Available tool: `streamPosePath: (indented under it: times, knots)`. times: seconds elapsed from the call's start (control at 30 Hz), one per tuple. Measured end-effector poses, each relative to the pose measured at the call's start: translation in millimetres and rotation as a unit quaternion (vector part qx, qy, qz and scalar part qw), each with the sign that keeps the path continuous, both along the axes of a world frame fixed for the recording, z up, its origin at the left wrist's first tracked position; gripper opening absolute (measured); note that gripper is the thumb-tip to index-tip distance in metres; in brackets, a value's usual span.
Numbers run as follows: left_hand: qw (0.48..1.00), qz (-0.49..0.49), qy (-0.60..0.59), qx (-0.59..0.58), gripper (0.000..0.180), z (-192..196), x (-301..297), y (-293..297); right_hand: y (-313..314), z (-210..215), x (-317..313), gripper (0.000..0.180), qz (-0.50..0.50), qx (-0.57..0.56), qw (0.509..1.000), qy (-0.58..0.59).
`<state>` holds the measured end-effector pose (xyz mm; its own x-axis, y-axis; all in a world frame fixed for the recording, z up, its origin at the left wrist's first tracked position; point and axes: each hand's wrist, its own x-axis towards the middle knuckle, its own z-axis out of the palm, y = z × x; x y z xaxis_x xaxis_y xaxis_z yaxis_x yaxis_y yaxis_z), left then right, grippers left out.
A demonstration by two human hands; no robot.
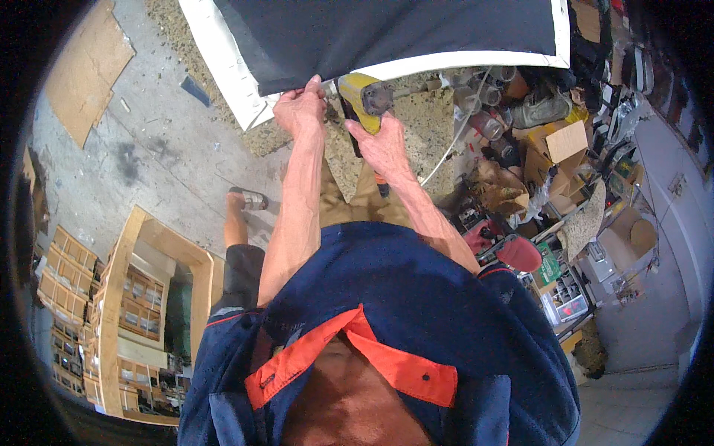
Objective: The person staples black fabric onto a white wooden furniture frame using a pneumatic staple gun. They trim excess fabric with scissors, then continue to fold and staple the fabric along the edges to secure it.
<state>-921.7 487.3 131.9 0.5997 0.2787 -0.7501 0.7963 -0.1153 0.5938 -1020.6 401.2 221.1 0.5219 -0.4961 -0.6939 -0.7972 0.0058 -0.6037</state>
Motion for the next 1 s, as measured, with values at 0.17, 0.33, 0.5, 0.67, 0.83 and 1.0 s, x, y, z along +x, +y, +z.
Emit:
streamPosePath:
  times: [0.17,0.33,0.5,0.67,0.83,1.0]
  knots:
    - [0.990,-0.083,-0.058,0.103,0.024,-3,-4,2,7,-1,3,0.022,0.000,0.002,1.000,-0.009]
    - [0.961,-0.169,-0.117,0.188,0.028,8,-2,5,14,-4,8,0.024,0.014,-0.016,1.000,-0.004]
    - [0.954,-0.183,-0.140,0.193,0.024,15,1,5,17,-5,15,0.028,0.042,-0.036,0.998,0.016]
    - [0.962,-0.172,-0.111,0.179,0.026,13,1,6,19,-2,23,0.036,0.023,-0.030,0.999,0.025]
    - [0.960,-0.180,-0.108,0.184,0.029,7,-3,8,23,1,29,0.035,0.052,-0.065,0.994,0.066]
    - [0.958,-0.187,-0.117,0.184,0.027,2,-2,10,18,10,27,0.044,0.061,-0.106,0.992,0.022]
